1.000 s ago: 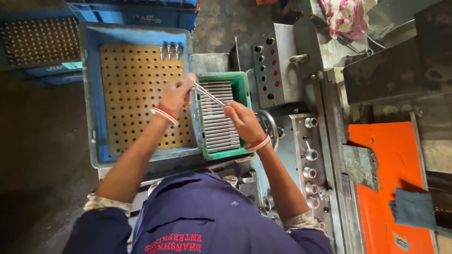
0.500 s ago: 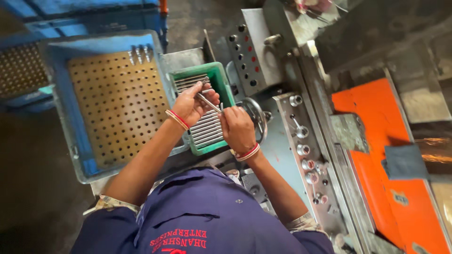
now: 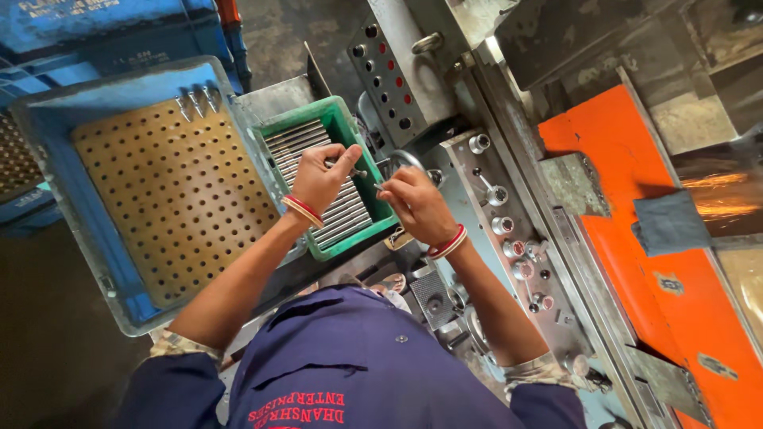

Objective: The person repeatedly picks metal rods from a green tray, inserts them into a machine, and pulls a lever to process each rod. The processed rods are then placed into a blue tray with holes.

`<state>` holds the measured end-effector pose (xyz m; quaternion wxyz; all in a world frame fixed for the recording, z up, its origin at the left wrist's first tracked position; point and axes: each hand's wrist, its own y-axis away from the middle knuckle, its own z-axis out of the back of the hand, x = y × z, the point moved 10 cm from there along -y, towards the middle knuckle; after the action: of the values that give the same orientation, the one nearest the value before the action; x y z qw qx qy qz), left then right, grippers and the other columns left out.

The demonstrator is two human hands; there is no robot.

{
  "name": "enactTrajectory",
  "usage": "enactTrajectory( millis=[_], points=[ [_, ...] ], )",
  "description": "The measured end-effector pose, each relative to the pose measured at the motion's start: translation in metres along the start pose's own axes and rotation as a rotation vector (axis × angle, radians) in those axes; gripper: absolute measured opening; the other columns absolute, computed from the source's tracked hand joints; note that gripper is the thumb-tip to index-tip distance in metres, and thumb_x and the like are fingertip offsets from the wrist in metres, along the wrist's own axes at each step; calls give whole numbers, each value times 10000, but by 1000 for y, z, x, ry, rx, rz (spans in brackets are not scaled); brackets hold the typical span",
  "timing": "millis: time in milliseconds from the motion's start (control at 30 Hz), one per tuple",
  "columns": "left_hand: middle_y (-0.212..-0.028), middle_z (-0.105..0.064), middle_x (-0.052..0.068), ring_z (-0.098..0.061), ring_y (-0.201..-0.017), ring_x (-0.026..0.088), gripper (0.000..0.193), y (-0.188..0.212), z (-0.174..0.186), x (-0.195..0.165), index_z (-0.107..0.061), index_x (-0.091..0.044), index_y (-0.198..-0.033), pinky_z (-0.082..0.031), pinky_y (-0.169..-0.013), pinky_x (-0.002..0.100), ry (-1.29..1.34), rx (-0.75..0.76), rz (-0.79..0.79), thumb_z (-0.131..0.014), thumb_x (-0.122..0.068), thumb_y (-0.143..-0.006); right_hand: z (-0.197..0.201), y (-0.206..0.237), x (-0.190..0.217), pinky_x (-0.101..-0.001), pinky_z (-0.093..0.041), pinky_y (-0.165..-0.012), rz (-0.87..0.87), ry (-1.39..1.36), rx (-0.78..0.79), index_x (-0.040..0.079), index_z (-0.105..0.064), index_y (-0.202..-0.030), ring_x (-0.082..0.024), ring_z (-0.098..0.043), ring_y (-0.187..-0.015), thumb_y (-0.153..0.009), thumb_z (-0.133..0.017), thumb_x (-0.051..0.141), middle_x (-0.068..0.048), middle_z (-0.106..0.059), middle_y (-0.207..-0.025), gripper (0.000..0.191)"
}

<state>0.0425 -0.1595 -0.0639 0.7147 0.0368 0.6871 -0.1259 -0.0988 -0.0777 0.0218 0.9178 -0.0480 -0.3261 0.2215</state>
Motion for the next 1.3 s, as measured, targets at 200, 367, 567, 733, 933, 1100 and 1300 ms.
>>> enactTrajectory(
  millis=[200,367,567,733,933,1100,1300],
  points=[
    [-581,-573,-27,-425,-430,46,365,15,-15,35,-743,19,-862,-258,-371,252,354,186,458,-700,-331,-957,8,-4,57,-509,-378,-1215,387,377,-124,30,-703,-1016,-268,-632,-1081,-889,-737,89,-76,-631,-1004,144],
    [-572,-569,-3,-424,-421,49,374,26,-12,37,-738,19,-830,-261,-363,250,310,213,498,-713,-332,-955,-3,-7,67,-454,-489,-1003,375,386,-39,22,-695,-979,-294,-633,-1033,-910,-742,119,-105,-635,-978,128],
    [-607,-530,-60,-439,-593,0,358,25,-11,-21,-697,12,-764,-332,-497,247,170,181,37,-694,-255,-1002,-29,6,20,-311,-324,-481,-234,-275,115,-11,-645,-643,-108,-449,-496,-914,-764,204,-15,-487,-530,367],
    [-605,-521,-80,-429,-598,-14,334,23,-9,-53,-686,-6,-758,-325,-498,233,225,169,-88,-681,-226,-1009,-36,18,8,-268,-278,-475,-369,-652,-17,-12,-649,-658,-1,-391,-531,-918,-741,176,81,-484,-560,334],
    [-662,-536,-79,-459,-562,8,205,2,-25,2,-690,-72,-854,-326,-472,202,517,174,249,-690,-226,-990,-15,25,-8,-305,-213,-514,-245,-463,-301,22,-436,-618,-24,-292,-573,-980,-735,145,69,-338,-600,485],
    [-779,-525,-25,-514,-662,87,254,8,55,106,-575,-134,-1058,-456,-625,250,1192,-40,570,-576,-387,-1070,7,117,-61,-322,-218,-500,-317,-250,-548,10,-437,-623,-62,-302,-561,-967,-727,153,26,-352,-578,472],
    [-779,-541,-25,-512,-688,149,206,59,160,187,-589,-217,-1030,-436,-628,343,1072,-238,581,-537,-404,-1097,-13,339,-136,-426,-401,-545,-875,282,-349,10,-660,-722,-291,-512,-562,-932,-723,337,-176,-583,-646,394]
  ],
)
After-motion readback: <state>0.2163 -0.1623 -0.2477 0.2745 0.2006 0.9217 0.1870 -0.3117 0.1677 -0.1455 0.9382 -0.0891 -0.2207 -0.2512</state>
